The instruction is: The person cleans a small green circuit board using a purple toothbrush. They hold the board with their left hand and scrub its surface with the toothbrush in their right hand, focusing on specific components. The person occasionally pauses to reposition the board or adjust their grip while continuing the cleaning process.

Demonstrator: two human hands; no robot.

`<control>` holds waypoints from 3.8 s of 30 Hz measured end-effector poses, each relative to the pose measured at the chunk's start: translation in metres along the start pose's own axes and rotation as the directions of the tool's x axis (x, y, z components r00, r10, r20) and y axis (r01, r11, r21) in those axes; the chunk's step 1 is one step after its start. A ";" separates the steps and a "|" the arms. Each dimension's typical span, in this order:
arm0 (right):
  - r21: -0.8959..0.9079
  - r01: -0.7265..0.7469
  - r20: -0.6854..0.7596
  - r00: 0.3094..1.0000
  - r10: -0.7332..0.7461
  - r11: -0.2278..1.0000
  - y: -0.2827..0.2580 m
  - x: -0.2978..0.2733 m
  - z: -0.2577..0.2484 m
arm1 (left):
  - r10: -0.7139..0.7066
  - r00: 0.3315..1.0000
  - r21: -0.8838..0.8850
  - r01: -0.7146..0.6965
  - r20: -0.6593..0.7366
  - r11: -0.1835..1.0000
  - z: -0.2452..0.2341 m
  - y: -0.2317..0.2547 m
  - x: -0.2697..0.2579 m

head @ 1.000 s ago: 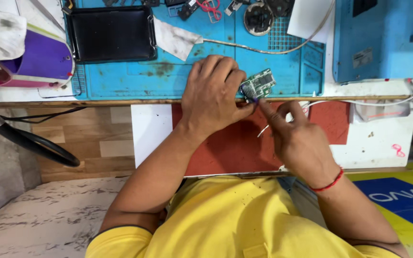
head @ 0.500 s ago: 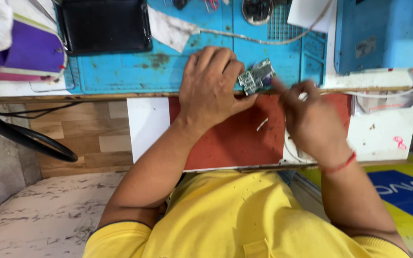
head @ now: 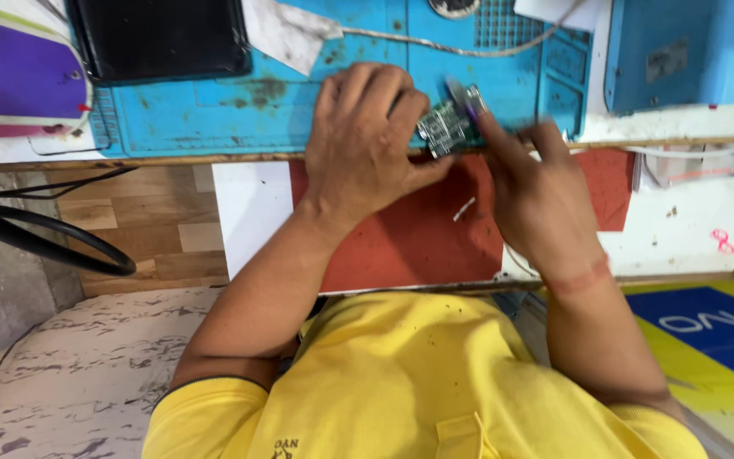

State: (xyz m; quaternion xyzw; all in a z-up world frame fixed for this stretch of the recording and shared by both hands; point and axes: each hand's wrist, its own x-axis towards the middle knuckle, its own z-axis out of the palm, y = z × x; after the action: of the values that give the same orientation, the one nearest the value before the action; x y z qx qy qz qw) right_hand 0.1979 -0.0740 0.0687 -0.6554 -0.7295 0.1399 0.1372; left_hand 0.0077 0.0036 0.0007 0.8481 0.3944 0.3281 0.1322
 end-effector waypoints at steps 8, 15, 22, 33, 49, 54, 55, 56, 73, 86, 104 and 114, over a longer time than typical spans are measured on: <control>0.002 -0.036 0.029 0.999 0.036 0.999 0.011 -0.018 -0.002 | 0.006 1.000 0.031 -0.005 -0.007 1.000 -0.006 -0.001 0.005; -0.001 0.066 0.021 0.998 -0.066 0.998 0.023 -0.013 0.001 | 0.008 1.000 0.032 -0.009 0.013 0.999 0.004 -0.007 0.001; -0.046 0.060 0.001 0.998 -0.060 0.997 0.039 -0.020 0.008 | 0.026 1.000 0.060 -0.026 0.012 0.998 0.008 -0.007 0.004; -0.077 0.066 0.094 0.994 -0.059 0.995 0.022 -0.012 -0.003 | 0.007 1.000 0.026 -0.007 -0.010 1.000 0.005 -0.004 0.002; -0.010 -0.017 0.102 0.995 0.018 1.000 0.037 -0.002 -0.007 | 0.008 1.000 0.044 -0.007 -0.013 0.999 0.001 -0.010 0.007; 0.078 0.097 0.105 0.989 -0.105 0.992 0.030 -0.015 -0.004 | 0.017 1.000 0.069 -0.018 0.019 0.997 0.009 -0.002 0.004; 0.114 0.135 0.125 0.981 -0.149 0.984 0.028 -0.014 -0.001 | 0.006 1.000 0.074 -0.008 0.027 0.997 0.008 -0.003 0.005; 0.057 0.113 0.083 0.990 -0.117 0.992 0.028 -0.013 0.002 | 0.009 1.000 0.077 -0.010 0.015 0.997 0.007 -0.006 0.007; -0.157 0.015 0.003 1.000 -0.014 0.987 0.024 -0.011 0.001 | -0.030 0.999 0.066 0.031 -0.011 0.997 0.014 -0.003 -0.003; -0.081 0.096 0.060 0.994 -0.091 0.992 0.011 -0.003 -0.006 | -0.081 0.996 0.047 0.083 -0.047 0.995 0.012 -0.002 -0.004; -0.044 0.046 0.065 0.997 -0.043 0.998 0.028 -0.014 -0.005 | -0.090 0.996 0.050 0.090 -0.012 0.995 0.014 0.002 -0.009; -0.064 0.098 0.075 0.993 -0.093 0.993 0.013 -0.001 -0.002 | -0.099 0.994 -0.006 0.099 -0.055 0.995 0.011 -0.010 -0.004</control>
State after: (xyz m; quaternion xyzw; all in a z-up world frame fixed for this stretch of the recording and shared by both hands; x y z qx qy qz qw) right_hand 0.2111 -0.0738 0.0654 -0.6186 -0.7687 0.1321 0.0949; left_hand 0.0076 0.0074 -0.0143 0.8178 0.4389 0.3453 0.1388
